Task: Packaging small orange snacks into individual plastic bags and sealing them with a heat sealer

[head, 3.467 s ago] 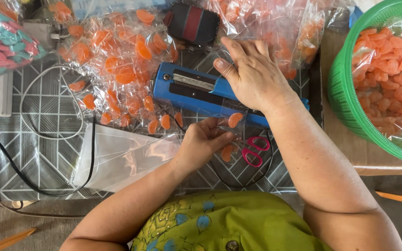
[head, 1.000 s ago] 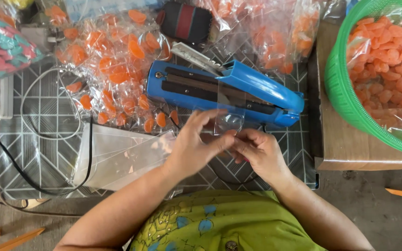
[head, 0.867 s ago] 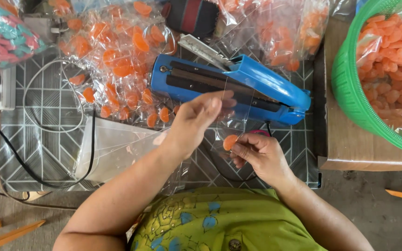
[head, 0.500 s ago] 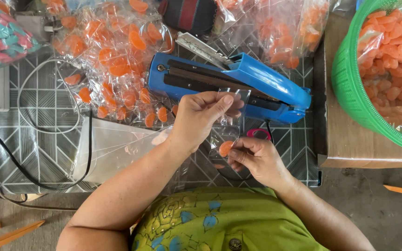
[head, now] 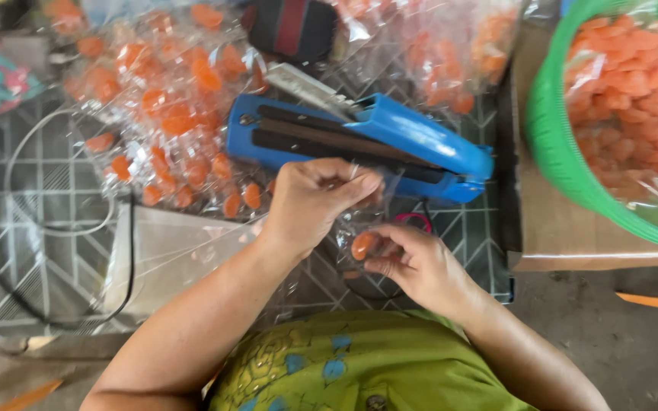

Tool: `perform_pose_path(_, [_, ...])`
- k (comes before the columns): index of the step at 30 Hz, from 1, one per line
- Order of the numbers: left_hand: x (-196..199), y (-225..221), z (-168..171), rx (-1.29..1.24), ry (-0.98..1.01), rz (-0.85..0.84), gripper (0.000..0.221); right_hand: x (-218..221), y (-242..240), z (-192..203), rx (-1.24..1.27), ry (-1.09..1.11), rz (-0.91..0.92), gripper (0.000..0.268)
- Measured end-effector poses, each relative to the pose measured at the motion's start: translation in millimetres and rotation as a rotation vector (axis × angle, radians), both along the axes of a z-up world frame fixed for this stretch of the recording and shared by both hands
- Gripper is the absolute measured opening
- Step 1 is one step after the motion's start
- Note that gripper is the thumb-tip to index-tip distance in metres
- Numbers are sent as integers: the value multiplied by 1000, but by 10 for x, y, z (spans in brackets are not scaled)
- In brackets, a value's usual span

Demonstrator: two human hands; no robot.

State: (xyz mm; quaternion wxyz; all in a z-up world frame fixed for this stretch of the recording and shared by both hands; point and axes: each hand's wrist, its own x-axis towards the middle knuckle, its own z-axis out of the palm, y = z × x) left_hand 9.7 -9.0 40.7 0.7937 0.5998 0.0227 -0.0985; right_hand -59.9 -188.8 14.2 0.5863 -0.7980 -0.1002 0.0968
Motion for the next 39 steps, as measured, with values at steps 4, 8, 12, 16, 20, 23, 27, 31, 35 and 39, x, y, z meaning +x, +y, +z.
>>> perform_pose_path(4, [-33, 37, -61, 183, -48, -82, 9, 56, -616, 585, -165, -175, -139, 36])
perform_pose_path(8, [-66, 72, -88, 96, -235, -174, 6, 461, -1795, 874, -921, -467, -445, 14])
perform_pose_path(12, [-97, 31, -99, 155, -225, -174, 5, 1290, -2596, 872, -1278, 220, -450, 30])
perform_pose_path(16, [-102, -4, -142, 177, -234, -168, 8, 1725, -3009, 532, -1612, 273, -221, 42])
perform_pose_path(20, [-98, -45, -144, 173, -217, -154, 6, 1805, -2903, 442, -1840, 372, -109, 51])
perform_pose_path(23, [-99, -28, -107, 168, -240, -155, 6, 1771, -2996, 401, -1832, 254, -102, 42])
perform_pose_path(27, [-106, -11, -107, 203, -327, -170, 7, 1659, -3715, 143, -1539, -141, -218, 24])
perform_pose_path(31, [-149, -18, -86, 149, -372, -145, 10, 1114, -2254, 946, -1059, -386, -230, 18])
perform_pose_path(35, [-178, -37, -28, 200, -516, -117, 10, 467, -822, 1678, -845, -522, 107, 28])
perform_pose_path(39, [-213, -20, 23, 262, -583, -83, 12, 453, -428, 1606, -925, -853, 356, 21])
